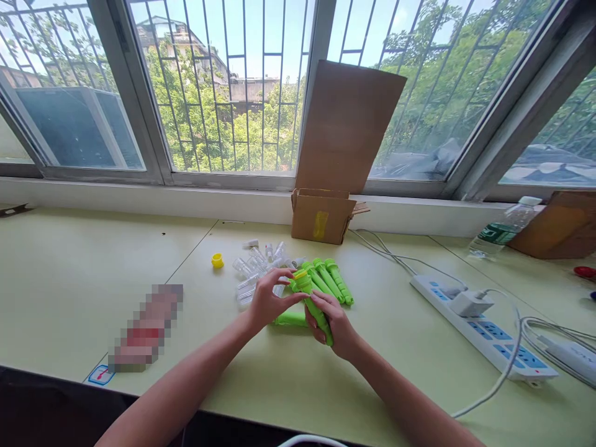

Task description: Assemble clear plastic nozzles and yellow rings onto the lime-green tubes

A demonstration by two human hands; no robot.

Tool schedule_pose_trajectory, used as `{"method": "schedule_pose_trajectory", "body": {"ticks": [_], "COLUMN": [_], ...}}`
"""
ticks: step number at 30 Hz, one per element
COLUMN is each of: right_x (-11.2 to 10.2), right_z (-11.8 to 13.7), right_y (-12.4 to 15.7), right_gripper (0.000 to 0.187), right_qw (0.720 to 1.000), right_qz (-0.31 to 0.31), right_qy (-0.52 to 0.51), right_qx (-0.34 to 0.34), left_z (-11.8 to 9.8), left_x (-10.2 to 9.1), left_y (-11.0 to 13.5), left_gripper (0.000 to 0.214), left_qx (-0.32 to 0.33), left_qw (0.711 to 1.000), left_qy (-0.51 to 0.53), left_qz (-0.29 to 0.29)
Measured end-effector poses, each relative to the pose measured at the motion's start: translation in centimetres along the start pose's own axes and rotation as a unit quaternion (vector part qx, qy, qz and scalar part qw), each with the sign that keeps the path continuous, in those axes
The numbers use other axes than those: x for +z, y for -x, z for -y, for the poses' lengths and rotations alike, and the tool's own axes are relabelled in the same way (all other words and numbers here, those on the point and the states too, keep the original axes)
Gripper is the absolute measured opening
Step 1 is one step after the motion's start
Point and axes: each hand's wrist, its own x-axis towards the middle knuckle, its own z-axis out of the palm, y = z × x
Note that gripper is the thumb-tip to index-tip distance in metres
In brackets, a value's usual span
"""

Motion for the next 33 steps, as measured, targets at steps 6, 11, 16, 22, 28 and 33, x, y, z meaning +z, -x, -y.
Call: {"method": "schedule_pose_trajectory", "body": {"ticks": [6,11,16,22,28,33], "right_x": [0.0,-0.7,-1.1,-0.6,-0.4,-0.4], "right_z": [0.3,0.3,0.0,0.4,0.8,0.5], "right_y": [0.0,0.0,-0.1,0.0,0.0,-0.1], "right_gripper": [0.033,0.025,0.018,0.014,0.012,0.019], "right_qw": [0.999,0.999,0.986,0.938,0.899,0.924], "right_qz": [0.034,0.036,0.061,-0.004,-0.044,-0.044], "right_qy": [-0.003,0.020,0.148,0.327,0.397,0.338], "right_qx": [0.024,0.021,-0.040,-0.113,-0.179,-0.170], "left_z": [0.0,-0.2,-0.4,-0.7,-0.6,-0.6], "left_x": [0.0,-0.2,-0.3,-0.5,-0.6,-0.3], "left_y": [0.1,0.1,0.2,0.1,0.0,0.0], "left_gripper": [0.039,0.036,0.035,0.035,0.036,0.037], "left_qx": [0.011,0.023,0.046,0.083,0.078,0.049], "left_qw": [1.000,0.999,0.998,0.993,0.992,0.996], "left_qy": [0.003,-0.020,-0.047,-0.079,-0.099,-0.071], "left_qz": [0.002,-0.011,-0.014,-0.022,-0.021,-0.016]}}
